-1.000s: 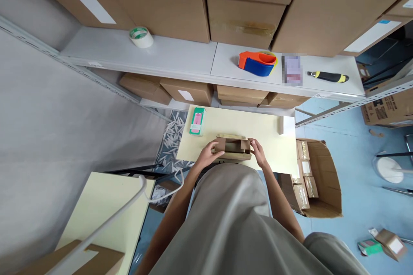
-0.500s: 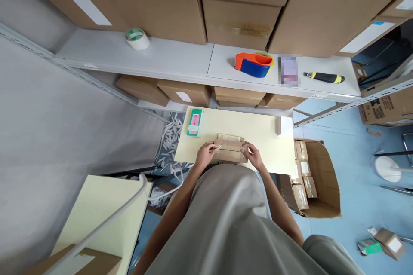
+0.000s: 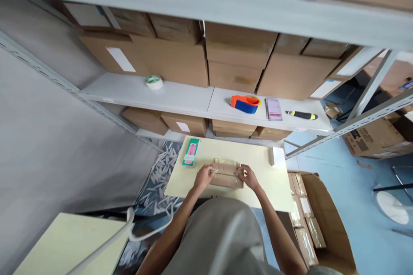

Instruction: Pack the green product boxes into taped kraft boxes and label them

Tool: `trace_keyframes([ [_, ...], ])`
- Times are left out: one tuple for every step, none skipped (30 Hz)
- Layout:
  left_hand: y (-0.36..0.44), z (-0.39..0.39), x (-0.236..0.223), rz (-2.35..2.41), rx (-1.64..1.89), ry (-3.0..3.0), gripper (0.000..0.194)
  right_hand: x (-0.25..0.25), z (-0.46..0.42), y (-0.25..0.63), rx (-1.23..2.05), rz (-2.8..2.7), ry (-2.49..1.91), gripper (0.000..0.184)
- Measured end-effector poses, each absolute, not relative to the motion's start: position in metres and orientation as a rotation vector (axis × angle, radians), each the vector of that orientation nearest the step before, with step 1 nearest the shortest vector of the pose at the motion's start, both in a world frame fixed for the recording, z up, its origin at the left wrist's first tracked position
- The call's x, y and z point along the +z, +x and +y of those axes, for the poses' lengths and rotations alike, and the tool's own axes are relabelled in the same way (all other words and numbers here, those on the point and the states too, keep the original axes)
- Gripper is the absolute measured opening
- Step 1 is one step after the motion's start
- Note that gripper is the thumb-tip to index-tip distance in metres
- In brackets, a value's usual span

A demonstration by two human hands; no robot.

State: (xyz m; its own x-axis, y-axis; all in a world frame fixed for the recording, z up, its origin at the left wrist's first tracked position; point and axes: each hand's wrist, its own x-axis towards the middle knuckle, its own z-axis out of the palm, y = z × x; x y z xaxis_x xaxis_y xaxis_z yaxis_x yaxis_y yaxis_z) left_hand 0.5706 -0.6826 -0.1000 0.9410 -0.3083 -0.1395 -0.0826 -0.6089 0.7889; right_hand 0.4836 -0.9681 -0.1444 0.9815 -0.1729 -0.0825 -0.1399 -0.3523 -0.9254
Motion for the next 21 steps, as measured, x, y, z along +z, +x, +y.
trace_keyframes([
  [0.576, -0.686, -0.097, -0.301, -0.301, 2.219, 0.010, -0.135, -0.971, 0.493, -0.068, 0.189, -1.993, 0.042],
  [0.583, -0.691, -0.092, -0.321, -0.257, 2.214, 0.012, -0.121, -0.974, 0.506, -0.124, 0.160, -2.046, 0.039],
  [0.593, -0.698, -0.084, -0.343, -0.202, 2.198, 0.013, -0.102, -0.979, 0.521, -0.198, 0.129, -2.100, 0.036],
  [0.603, -0.707, -0.072, -0.364, -0.137, 2.172, 0.014, -0.079, -0.984, 0.539, -0.288, 0.100, -2.148, 0.034],
  [0.615, -0.718, -0.057, -0.386, -0.068, 2.138, 0.014, -0.054, -0.989, 0.559, -0.389, 0.060, -2.197, 0.034],
  [0.626, -0.730, -0.039, -0.413, 0.001, 2.100, 0.014, -0.026, -0.995, 0.580, -0.491, 0.009, -2.247, 0.035],
  [0.637, -0.742, -0.019, -0.450, 0.064, 2.060, 0.015, 0.001, -1.000, 0.602, -0.590, -0.028, -2.292, 0.036],
  [0.648, -0.754, 0.002, -0.494, 0.119, 2.028, 0.016, 0.027, -1.004, 0.624, -0.677, -0.046, -2.328, 0.037],
  [0.656, -0.765, 0.023, -0.539, 0.167, 2.001, 0.017, 0.049, -1.008, 0.645, -0.731, -0.064, -2.367, 0.040],
  [0.663, -0.775, 0.043, -0.572, 0.207, 1.980, 0.017, 0.068, -1.011, 0.664, -0.757, -0.076, -2.411, 0.043],
  [0.668, -0.783, 0.060, -0.597, 0.242, 1.963, 0.017, 0.082, -1.013, 0.682, -0.758, -0.068, -2.460, 0.045],
  [0.671, -0.790, 0.075, -0.619, 0.268, 1.950, 0.017, 0.092, -1.015, 0.697, -0.726, -0.034, -2.514, 0.046],
  [0.672, -0.795, 0.085, -0.631, 0.285, 1.940, 0.017, 0.098, -1.016, 0.710, -0.665, 0.017, -2.567, 0.047],
  [0.672, -0.798, 0.093, -0.640, 0.294, 1.932, 0.017, 0.101, -1.016, 0.721, -0.595, 0.068, -2.610, 0.049],
  [0.671, -0.800, 0.096, -0.646, 0.295, 1.925, 0.016, 0.101, -1.016, 0.729, -0.533, 0.116, -2.639, 0.050],
  [0.669, -0.800, 0.097, -0.648, 0.290, 1.920, 0.016, 0.099, -1.016, 0.735, -0.487, 0.150, -2.653, 0.051],
  [0.666, -0.799, 0.095, -0.647, 0.280, 1.917, 0.016, 0.097, -1.017, 0.740, -0.465, 0.165, -2.651, 0.051],
  [0.663, -0.797, 0.091, -0.642, 0.267, 1.913, 0.016, 0.095, -1.018, 0.742, -0.462, 0.160, -2.637, 0.050],
  [0.660, -0.794, 0.085, -0.631, 0.250, 1.909, 0.016, 0.092, -1.019, 0.742, -0.473, 0.140, -2.614, 0.048],
  [0.656, -0.790, 0.079, -0.617, 0.228, 1.901, 0.015, 0.090, -1.020, 0.741, -0.490, 0.115, -2.585, 0.046],
  [0.651, -0.785, 0.071, -0.599, 0.203, 1.891, 0.015, 0.088, -1.021, 0.737, -0.505, 0.093, -2.553, 0.043],
])
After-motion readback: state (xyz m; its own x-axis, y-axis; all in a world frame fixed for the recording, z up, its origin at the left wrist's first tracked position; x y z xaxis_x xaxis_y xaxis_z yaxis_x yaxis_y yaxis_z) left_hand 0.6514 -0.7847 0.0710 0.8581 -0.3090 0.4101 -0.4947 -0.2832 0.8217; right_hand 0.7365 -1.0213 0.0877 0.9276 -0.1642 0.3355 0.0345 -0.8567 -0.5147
